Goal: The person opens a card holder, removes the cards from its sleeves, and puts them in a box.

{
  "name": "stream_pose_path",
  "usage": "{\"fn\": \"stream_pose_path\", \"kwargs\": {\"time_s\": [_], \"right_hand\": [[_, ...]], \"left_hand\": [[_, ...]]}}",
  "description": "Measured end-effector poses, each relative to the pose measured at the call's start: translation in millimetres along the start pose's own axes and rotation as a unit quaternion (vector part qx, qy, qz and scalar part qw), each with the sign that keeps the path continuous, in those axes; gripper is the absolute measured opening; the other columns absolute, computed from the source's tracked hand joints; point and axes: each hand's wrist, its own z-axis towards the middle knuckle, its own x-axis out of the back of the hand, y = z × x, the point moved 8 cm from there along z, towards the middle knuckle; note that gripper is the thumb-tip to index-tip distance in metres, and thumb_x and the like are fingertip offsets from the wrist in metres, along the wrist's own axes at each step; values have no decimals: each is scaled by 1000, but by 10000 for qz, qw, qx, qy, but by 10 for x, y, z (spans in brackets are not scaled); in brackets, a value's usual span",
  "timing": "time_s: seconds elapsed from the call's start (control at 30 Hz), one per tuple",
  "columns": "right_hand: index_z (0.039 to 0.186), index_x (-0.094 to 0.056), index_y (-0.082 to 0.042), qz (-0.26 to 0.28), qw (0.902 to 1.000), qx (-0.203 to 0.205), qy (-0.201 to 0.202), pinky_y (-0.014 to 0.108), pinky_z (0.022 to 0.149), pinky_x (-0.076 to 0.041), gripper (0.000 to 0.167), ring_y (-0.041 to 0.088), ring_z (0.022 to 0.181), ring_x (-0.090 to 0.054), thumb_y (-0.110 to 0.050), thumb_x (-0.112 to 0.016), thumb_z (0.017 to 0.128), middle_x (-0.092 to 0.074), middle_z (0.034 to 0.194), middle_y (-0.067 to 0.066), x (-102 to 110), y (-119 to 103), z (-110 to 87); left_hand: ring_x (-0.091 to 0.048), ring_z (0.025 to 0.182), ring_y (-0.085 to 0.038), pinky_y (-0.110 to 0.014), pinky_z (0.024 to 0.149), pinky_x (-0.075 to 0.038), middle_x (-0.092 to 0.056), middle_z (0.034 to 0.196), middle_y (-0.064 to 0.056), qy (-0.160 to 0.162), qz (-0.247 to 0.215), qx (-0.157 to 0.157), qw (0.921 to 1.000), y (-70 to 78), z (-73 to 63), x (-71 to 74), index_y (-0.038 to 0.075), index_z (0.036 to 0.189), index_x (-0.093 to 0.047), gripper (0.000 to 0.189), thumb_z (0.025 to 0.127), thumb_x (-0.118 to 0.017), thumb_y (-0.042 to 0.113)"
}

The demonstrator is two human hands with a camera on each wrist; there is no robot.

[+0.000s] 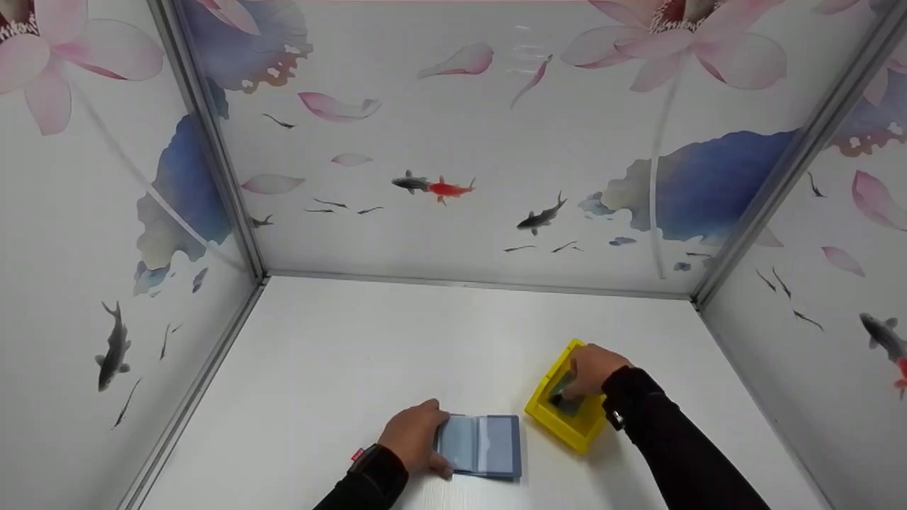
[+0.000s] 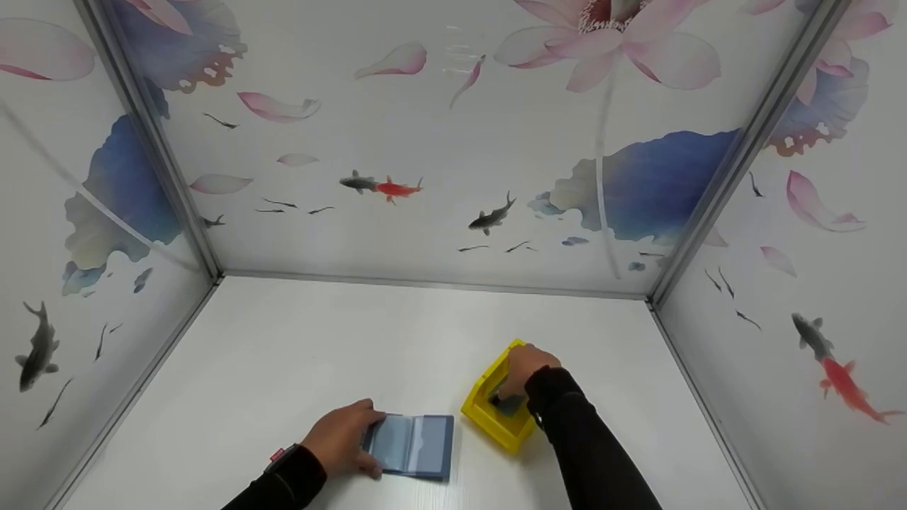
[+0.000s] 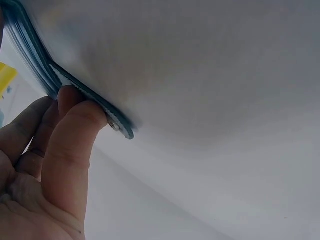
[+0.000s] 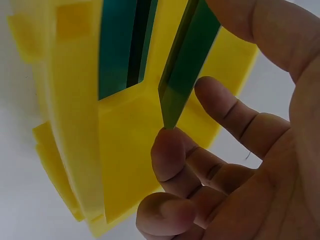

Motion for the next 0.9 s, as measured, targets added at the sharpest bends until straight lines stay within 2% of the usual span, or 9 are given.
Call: {"fn": "stream_pose_path", "kwargs": {"time_s": [0.1,0.37,0.6,0.9], "right_hand": [[97,-69,-9,-63,9997,-143,-164,36,76,-56,34,22,85,-66,-29,-96,90,-70,95,4,-41,16,38],[90,-69,-10,-387,9985,-247,-293,34,73,-54,32,20,82,-64,-27,-96,89,-68,88,2,-132,33,122],[100,-78,-6,-722,9963,-313,-351,42,84,-65,31,20,84,-69,-23,-100,86,-75,93,3,-188,-9,160],[101,-78,-5,-921,9946,-206,-437,44,87,-65,37,21,87,-68,-23,-104,82,-76,96,5,-252,-24,227]], "left_hand": [[-53,83,-7,-31,85,-58,-64,98,8,-25,9,24,10000,-3,5,2,8,131,-81,88,58,-114,45],[-52,81,-8,-30,81,-55,-62,96,8,7,-39,0,10000,5,0,6,9,127,-82,86,56,-115,44],[-53,81,-7,-30,81,-55,-62,96,9,30,-121,-6,9999,-2,-4,3,10,126,-82,84,56,-115,42],[-51,81,-6,-28,78,-52,-59,95,10,147,-71,-75,9998,-12,-18,-6,12,123,-82,81,55,-115,43]]}}
